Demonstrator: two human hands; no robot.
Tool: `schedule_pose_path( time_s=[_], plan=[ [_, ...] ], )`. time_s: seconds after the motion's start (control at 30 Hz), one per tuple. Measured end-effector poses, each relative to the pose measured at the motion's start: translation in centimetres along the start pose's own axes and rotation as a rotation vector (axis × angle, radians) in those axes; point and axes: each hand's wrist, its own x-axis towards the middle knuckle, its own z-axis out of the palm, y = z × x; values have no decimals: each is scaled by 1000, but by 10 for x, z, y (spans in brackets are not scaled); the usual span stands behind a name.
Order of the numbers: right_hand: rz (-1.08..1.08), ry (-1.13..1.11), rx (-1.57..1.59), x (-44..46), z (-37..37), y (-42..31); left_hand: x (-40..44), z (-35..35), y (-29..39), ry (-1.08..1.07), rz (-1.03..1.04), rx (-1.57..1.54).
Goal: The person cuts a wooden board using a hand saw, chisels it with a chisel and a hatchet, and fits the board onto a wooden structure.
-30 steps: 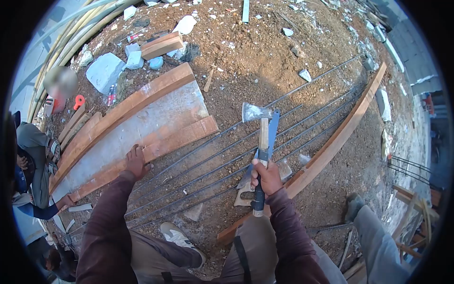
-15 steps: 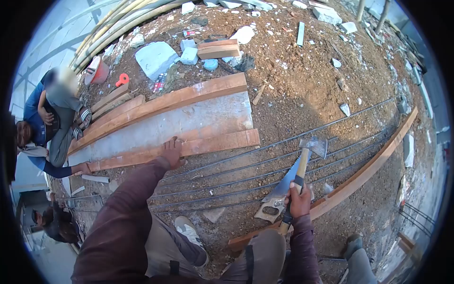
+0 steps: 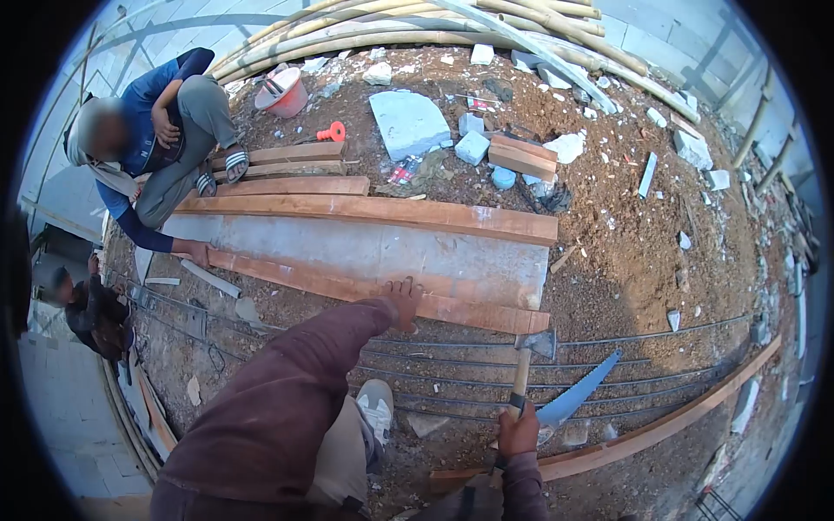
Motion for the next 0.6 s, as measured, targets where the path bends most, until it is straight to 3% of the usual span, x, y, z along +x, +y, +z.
schedule_pose_path(
  time_s=[0.07, 0.2, 0.43, 0.6],
  plan=[
    [-209, 164, -304, 13, 5, 5, -9, -10, 3, -49, 14, -28],
    [23, 136, -418, 36, 8, -18, -5, -3, -2, -49, 33, -79],
    [371, 10, -316, 54, 5, -69, -4, -17, -6, -131, 68, -114],
    [499, -89, -308, 71, -4, -85, -4, -26, -4, -188, 42, -136]
  ],
)
